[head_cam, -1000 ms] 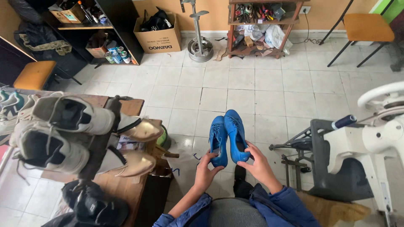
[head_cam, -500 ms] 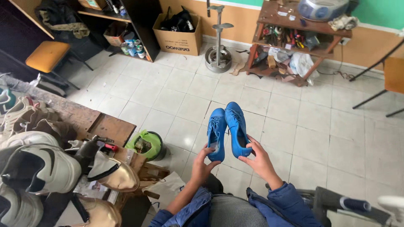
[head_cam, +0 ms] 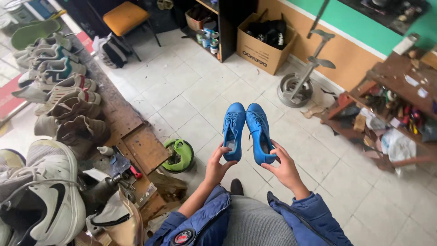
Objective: The person repeatedly picks up pairs of shoes from a wooden shelf, walks to a workbench, and places them in a row. This is done for several pairs of sneakers and boots. The person also briefly handles a plastic bag containing small items.
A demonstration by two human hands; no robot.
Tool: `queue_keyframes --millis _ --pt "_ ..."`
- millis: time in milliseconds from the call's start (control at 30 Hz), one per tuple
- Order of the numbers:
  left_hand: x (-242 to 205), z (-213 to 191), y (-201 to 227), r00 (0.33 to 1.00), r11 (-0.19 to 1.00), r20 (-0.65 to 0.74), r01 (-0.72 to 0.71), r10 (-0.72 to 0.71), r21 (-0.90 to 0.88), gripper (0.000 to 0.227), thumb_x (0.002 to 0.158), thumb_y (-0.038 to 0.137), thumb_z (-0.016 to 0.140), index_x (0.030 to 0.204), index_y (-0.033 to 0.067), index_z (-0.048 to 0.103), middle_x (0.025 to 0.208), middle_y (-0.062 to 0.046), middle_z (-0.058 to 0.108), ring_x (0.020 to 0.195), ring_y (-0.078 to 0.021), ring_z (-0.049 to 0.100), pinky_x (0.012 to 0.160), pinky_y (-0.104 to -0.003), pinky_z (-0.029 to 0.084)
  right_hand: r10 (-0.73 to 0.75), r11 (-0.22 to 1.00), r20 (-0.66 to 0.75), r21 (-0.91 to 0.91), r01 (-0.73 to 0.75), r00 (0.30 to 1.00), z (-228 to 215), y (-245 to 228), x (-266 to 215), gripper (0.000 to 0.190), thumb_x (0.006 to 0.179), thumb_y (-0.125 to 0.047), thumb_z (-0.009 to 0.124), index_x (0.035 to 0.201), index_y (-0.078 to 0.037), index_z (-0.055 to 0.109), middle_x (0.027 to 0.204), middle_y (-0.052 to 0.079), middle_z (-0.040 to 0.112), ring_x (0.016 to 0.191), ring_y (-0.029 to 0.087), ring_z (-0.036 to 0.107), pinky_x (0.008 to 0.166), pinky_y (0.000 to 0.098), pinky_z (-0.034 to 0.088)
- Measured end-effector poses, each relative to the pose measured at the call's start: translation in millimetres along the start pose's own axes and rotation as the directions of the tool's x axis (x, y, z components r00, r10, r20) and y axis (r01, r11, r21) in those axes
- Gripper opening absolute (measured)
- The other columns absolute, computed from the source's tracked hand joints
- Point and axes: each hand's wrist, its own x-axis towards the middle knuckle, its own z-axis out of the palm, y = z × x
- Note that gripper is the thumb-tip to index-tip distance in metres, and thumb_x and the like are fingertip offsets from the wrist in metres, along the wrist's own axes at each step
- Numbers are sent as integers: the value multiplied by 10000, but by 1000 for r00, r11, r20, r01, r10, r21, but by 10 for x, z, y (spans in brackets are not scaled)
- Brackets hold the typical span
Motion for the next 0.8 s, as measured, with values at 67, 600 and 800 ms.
queue_keyframes --millis 67,600,800 --pt "351 -16 -37 997 1000 -80 6 -4 16 445 690 120 947 1019 90 649 1085 -90 747 1305 -489 568 1030 -536 515 -41 999 49 12 40 998 -9 8 525 408 761 -130 905 1009 -76 586 1601 164 455 1391 396 497 1073 399 509" --pt "2205 1 -1146 839 960 -533 226 -105 167 461 658 135 972 1010 126 675 1055 -36 772 1309 -393 601 1039 -451 524 -152 987 492 123 104 857 501 267 3870 424 734 -127 931 994 -58 604 1639 148 408 1413 398 468 1123 388 478" --pt "3377 200 -1593 766 956 -635 251 -101 150 488 641 114 975 1047 143 706 1057 -29 774 1317 -390 590 1036 -457 528 -212 976 583 168 139 784 470 283 5374 425 726 -150 940 989 -66 617 1624 145 438 1400 388 487 1107 385 482"
